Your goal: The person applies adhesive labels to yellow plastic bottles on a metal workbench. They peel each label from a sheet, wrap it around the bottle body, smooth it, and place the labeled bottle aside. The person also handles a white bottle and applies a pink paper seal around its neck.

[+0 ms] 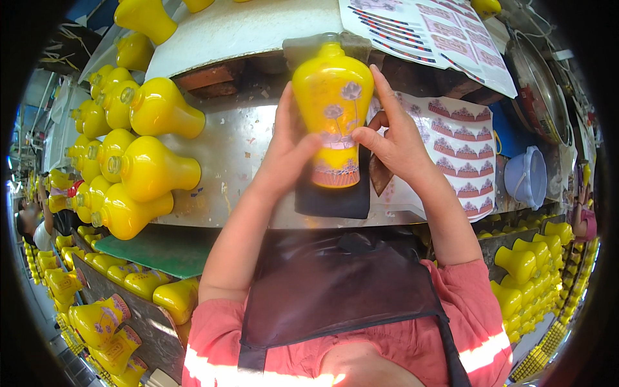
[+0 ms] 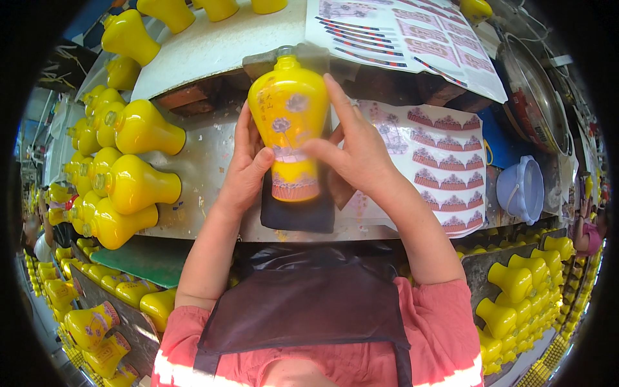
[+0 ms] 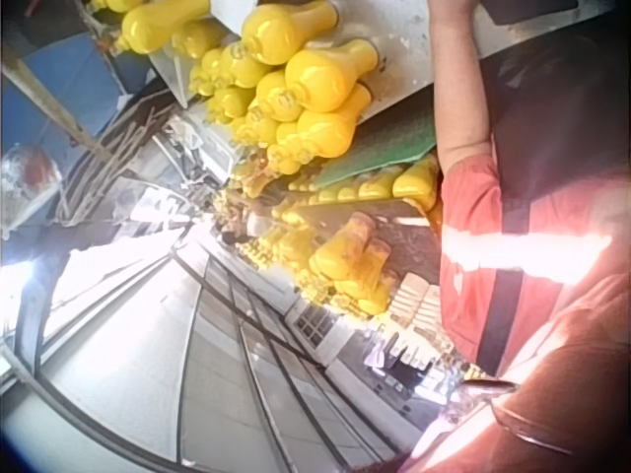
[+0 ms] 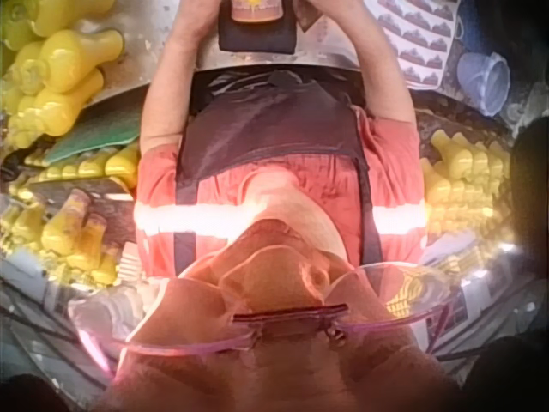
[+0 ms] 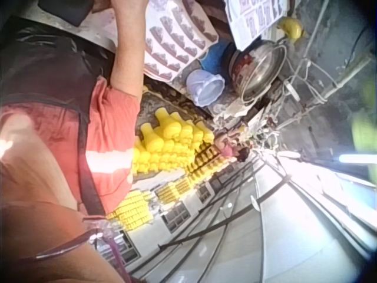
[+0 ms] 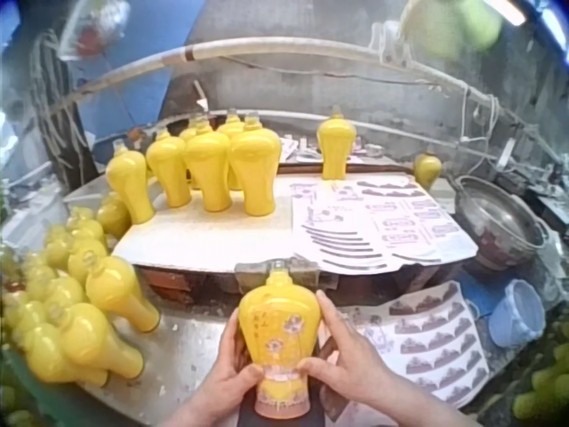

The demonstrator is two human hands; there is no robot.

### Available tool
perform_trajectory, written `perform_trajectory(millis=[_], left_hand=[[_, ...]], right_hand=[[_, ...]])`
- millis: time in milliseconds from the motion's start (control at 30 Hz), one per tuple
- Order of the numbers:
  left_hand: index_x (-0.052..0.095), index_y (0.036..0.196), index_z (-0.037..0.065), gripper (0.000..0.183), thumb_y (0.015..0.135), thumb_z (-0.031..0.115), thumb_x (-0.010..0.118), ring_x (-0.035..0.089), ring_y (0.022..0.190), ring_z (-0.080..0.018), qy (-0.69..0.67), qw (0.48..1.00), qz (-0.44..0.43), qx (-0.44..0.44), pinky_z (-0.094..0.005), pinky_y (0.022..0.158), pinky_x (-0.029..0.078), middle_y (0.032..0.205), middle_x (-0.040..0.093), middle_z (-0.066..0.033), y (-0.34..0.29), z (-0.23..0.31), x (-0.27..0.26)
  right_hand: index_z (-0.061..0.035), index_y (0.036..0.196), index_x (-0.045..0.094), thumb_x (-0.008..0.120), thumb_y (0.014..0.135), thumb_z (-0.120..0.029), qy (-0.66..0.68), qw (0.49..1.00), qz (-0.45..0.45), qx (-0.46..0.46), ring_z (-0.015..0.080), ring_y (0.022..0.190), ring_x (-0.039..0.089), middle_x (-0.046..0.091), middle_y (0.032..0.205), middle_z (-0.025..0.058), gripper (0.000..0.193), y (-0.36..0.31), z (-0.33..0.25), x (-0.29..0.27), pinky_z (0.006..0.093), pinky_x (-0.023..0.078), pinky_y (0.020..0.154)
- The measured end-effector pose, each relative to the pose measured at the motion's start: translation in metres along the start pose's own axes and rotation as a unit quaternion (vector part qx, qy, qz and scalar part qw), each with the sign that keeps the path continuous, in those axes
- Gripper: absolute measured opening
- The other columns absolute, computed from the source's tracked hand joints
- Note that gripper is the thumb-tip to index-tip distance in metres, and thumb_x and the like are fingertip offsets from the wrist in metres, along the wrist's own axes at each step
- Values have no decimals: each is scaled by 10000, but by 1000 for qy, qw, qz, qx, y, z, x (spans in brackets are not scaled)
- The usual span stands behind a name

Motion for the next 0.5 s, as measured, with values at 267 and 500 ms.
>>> perform_trajectory(millis=[267, 500], left_hand=[[16, 1658, 115, 951, 931, 51, 626, 222, 1553, -301, -3, 1000, -5, -14, -449, 1257, 210, 1681, 191, -167, 0, -2, -3], [8, 1657, 112, 970, 923, 43, 638, 213, 1557, -303, -2, 1000, -6, -17, -445, 1258, 207, 1687, 175, -170, 1, -3, -4]], right_hand=[[-113, 1638, 246, 803, 799, -303, 17, 1000, -7, 8, 230, 772, 666, 601, 1339, 243, 1025, 1, -1, 0, 349, 536, 767], [-109, 1639, 244, 800, 798, -294, 18, 1000, -14, 14, 220, 783, 665, 583, 1385, 238, 1025, 1, -1, -1, 343, 533, 785]])
Point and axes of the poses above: each hand's wrist, its own y-axis towards the middle knuckle, its own x-axis out of the palm, z = x × y, the point moved 7 cm from there along y, towards the middle knuckle
